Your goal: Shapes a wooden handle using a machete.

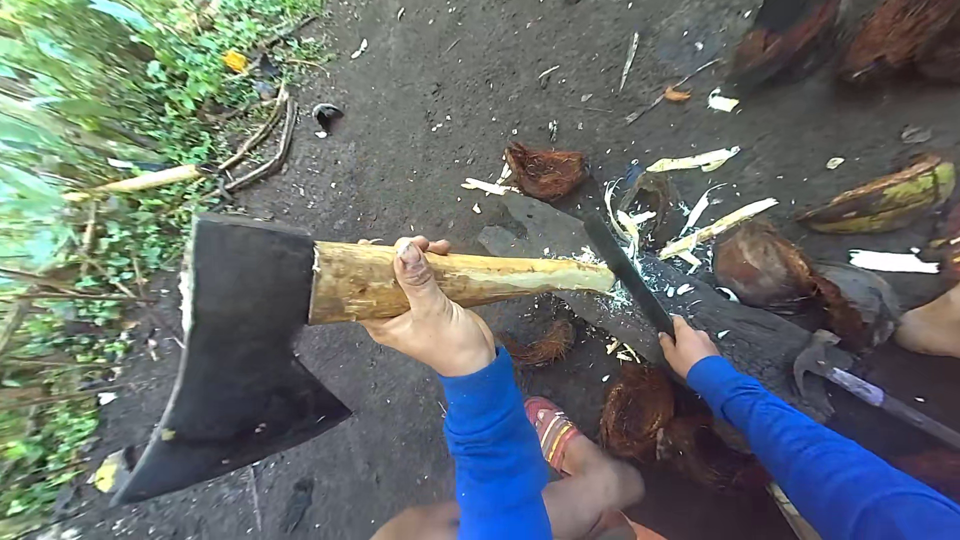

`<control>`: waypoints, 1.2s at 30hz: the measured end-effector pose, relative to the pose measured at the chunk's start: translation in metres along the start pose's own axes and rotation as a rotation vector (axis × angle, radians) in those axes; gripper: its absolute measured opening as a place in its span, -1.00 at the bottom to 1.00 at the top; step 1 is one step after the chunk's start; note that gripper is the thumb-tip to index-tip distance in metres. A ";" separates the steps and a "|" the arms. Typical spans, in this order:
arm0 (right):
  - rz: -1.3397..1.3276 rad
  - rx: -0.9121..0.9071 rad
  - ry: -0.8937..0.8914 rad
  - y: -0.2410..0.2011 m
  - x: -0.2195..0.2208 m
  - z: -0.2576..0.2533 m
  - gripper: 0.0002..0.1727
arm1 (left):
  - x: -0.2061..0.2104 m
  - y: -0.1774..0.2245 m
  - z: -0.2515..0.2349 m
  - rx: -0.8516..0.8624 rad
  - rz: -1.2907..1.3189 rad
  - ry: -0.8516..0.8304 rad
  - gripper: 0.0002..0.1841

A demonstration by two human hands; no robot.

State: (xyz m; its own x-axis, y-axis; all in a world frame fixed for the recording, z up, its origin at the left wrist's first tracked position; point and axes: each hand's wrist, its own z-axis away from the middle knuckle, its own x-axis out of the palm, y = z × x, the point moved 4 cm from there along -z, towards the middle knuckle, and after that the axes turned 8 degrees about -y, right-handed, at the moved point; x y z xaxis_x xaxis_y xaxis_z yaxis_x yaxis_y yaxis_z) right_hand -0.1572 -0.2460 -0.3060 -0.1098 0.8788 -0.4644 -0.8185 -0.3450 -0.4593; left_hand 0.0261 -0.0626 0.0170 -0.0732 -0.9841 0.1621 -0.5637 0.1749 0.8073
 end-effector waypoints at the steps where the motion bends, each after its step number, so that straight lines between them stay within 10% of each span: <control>1: 0.008 0.002 -0.001 0.000 0.000 0.001 -0.38 | -0.001 0.001 0.001 -0.001 -0.004 -0.003 -0.67; 11: 0.012 -0.012 0.053 -0.017 -0.001 0.032 -0.48 | 0.011 0.013 0.011 0.066 -0.118 0.125 -0.73; 21: -0.073 -0.721 0.605 -0.116 -0.010 0.111 -0.58 | 0.033 0.026 0.017 0.134 -0.270 0.244 -0.58; 29: 0.071 0.073 -0.143 -0.026 -0.001 0.028 -0.40 | 0.045 0.031 0.023 0.140 -0.338 0.238 -0.57; 36: -0.053 -0.154 -0.024 -0.065 -0.019 0.056 -0.47 | 0.054 0.032 0.028 0.133 -0.349 0.212 -0.49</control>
State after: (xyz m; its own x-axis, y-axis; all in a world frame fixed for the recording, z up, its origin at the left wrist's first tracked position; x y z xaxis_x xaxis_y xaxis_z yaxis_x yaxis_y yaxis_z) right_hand -0.1334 -0.2216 -0.2252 -0.0839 0.9042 -0.4188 -0.7279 -0.3426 -0.5940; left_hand -0.0194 -0.1115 0.0359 0.3032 -0.9528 0.0166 -0.6267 -0.1862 0.7567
